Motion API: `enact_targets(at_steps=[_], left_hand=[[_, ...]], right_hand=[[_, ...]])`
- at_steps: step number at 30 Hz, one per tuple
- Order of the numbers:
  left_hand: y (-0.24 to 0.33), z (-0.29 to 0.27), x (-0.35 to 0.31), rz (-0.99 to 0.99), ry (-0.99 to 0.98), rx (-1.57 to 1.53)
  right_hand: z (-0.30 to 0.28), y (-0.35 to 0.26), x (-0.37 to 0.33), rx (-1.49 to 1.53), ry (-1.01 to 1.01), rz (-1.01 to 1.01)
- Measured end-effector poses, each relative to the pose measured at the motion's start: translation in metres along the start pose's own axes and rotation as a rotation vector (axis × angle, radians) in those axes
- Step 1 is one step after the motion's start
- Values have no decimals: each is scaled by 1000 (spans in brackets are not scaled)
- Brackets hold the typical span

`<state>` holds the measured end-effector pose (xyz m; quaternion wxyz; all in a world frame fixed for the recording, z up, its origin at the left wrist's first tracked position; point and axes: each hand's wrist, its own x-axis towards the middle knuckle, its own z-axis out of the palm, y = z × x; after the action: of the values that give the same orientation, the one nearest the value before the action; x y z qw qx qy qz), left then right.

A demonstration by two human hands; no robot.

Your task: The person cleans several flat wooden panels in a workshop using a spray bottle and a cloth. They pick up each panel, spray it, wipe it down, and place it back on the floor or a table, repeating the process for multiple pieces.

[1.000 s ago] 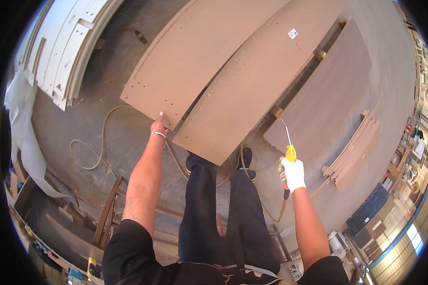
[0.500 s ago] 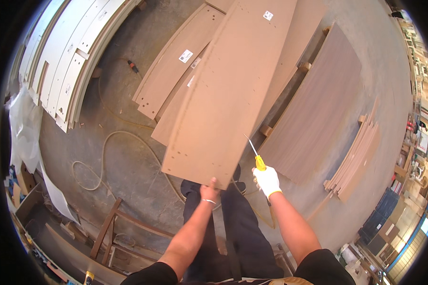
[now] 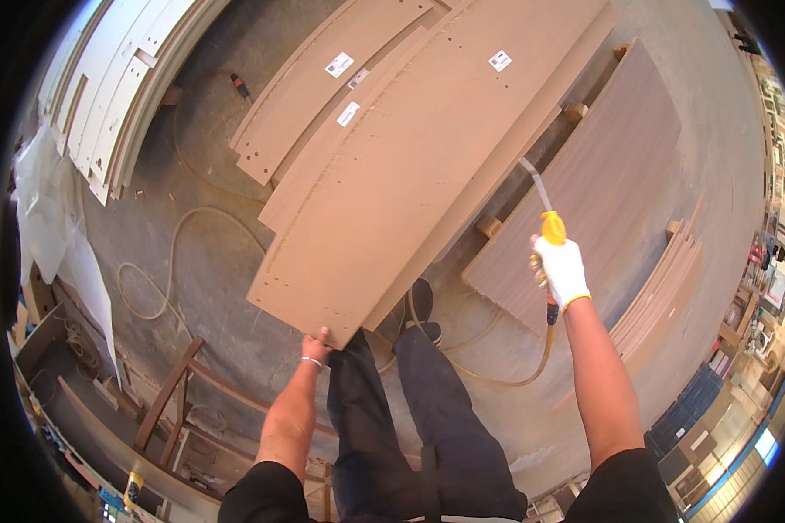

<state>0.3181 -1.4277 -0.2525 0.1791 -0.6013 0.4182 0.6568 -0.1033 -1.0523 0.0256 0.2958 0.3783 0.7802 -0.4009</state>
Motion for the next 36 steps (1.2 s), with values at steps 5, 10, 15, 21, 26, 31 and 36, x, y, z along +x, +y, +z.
enact_targets(at_steps=[5,10,15,21,26,31,36], left_hand=[[39,-45,26,-39,332,146],[38,-58,-13,23,152,112],[1,-16,-71,-26,57,-63],[-13,54,-95,1,-8,-61],[-21,110,-78,89,-44,83],[-14,131,-48,-145,374,90],[46,102,-42,229,528,511]], right_hand=[[43,22,-8,-168,-189,30],[42,26,-1,220,208,-36],[-9,-4,15,452,381,-99],[25,8,4,92,162,-32],[79,35,-25,-33,-26,80],[96,49,-42,-101,-128,93],[104,76,-38,-426,-239,50]])
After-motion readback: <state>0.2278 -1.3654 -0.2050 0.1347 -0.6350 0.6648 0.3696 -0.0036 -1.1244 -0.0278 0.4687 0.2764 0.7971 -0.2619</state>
